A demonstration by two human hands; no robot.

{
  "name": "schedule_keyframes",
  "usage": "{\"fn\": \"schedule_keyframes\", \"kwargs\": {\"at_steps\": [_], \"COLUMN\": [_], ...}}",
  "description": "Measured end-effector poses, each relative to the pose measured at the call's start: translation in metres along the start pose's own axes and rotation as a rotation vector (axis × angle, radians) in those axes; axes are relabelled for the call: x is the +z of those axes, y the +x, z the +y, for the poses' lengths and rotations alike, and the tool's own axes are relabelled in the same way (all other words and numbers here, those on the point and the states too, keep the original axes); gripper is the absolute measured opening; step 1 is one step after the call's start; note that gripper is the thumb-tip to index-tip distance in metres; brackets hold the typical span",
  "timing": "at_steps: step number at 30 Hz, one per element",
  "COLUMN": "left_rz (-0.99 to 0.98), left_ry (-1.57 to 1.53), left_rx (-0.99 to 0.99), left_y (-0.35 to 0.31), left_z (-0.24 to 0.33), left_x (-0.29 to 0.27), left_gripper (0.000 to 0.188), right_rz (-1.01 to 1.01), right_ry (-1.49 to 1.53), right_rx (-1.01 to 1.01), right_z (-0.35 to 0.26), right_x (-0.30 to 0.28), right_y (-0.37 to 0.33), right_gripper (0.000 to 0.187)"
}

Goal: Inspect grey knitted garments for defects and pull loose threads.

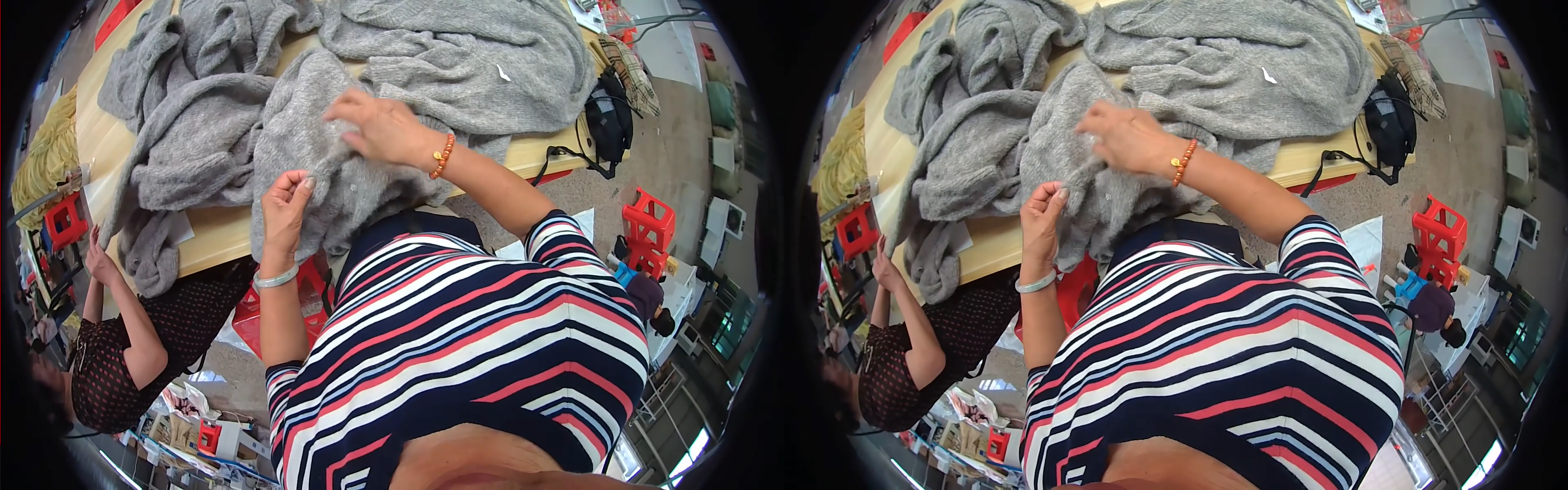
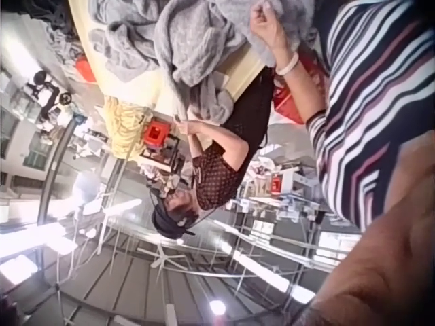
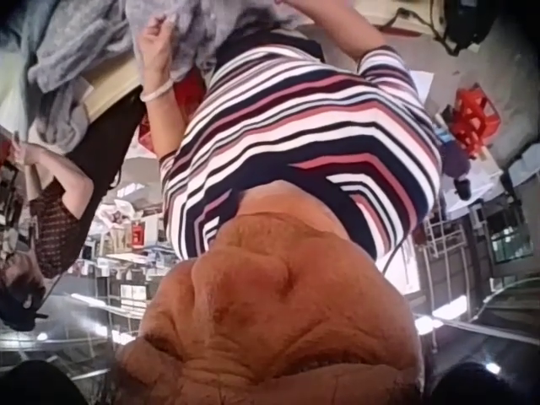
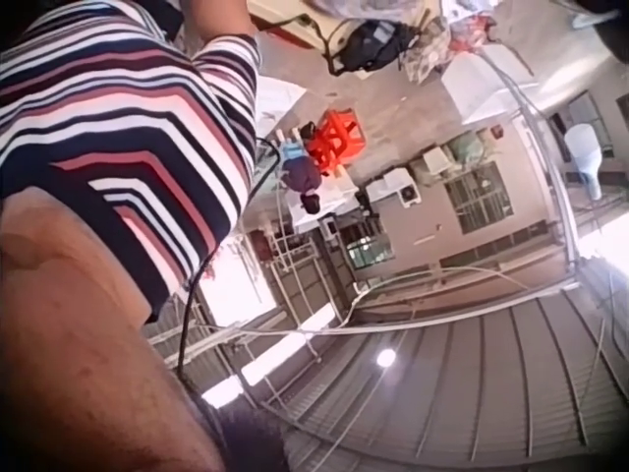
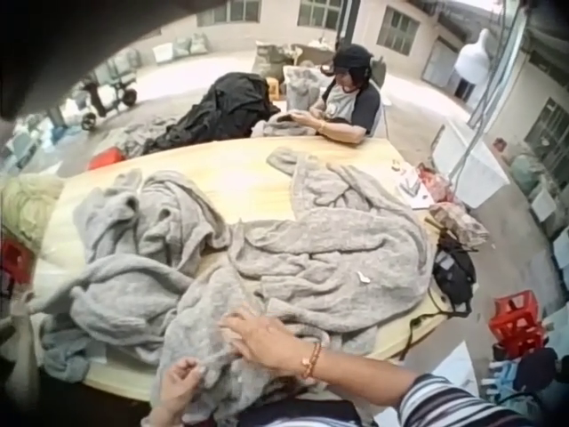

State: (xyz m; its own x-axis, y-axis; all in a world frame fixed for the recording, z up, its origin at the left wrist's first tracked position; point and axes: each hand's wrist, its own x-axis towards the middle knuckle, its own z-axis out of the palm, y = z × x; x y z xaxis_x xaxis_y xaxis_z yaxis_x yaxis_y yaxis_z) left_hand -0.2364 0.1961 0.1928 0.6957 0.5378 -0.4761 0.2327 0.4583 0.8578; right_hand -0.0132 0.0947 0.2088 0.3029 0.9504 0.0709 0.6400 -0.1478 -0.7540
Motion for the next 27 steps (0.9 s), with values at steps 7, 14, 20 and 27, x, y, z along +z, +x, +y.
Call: {"fn": "schedule_keyframes", "kwargs": {"at_steps": [7,14,20,27], "left_rz": [0.021,-0.034,0.190,0.195], "left_ry": [0.189,0.458,1.219,0.627], "left_rx": [0.199,0.112,0.577,0.333], "left_y": [0.001,0.007,0.007,-0.047], "left_z": [-0.002,-0.002,0.014,0.004], "left_x": [0.012,0.006,0.020,0.070], "left_gripper": [0.017,0.023,0.025,0.032], "right_rz": [-0.372,-0.353,-0.341,-0.456], "right_ry": [0.237,0.389,0.418,0.548], "right_rx": [-0.086,-0.109,-0.006,0.325], "right_z": [-0.011,-0.015,-0.016,-0.019], "right_x": [0.020,0.006,0.004,-0.020], "right_y": [0.010,0.011,0.012,0.014], "right_gripper": [0.019,0.020,0.019,0.026]}}
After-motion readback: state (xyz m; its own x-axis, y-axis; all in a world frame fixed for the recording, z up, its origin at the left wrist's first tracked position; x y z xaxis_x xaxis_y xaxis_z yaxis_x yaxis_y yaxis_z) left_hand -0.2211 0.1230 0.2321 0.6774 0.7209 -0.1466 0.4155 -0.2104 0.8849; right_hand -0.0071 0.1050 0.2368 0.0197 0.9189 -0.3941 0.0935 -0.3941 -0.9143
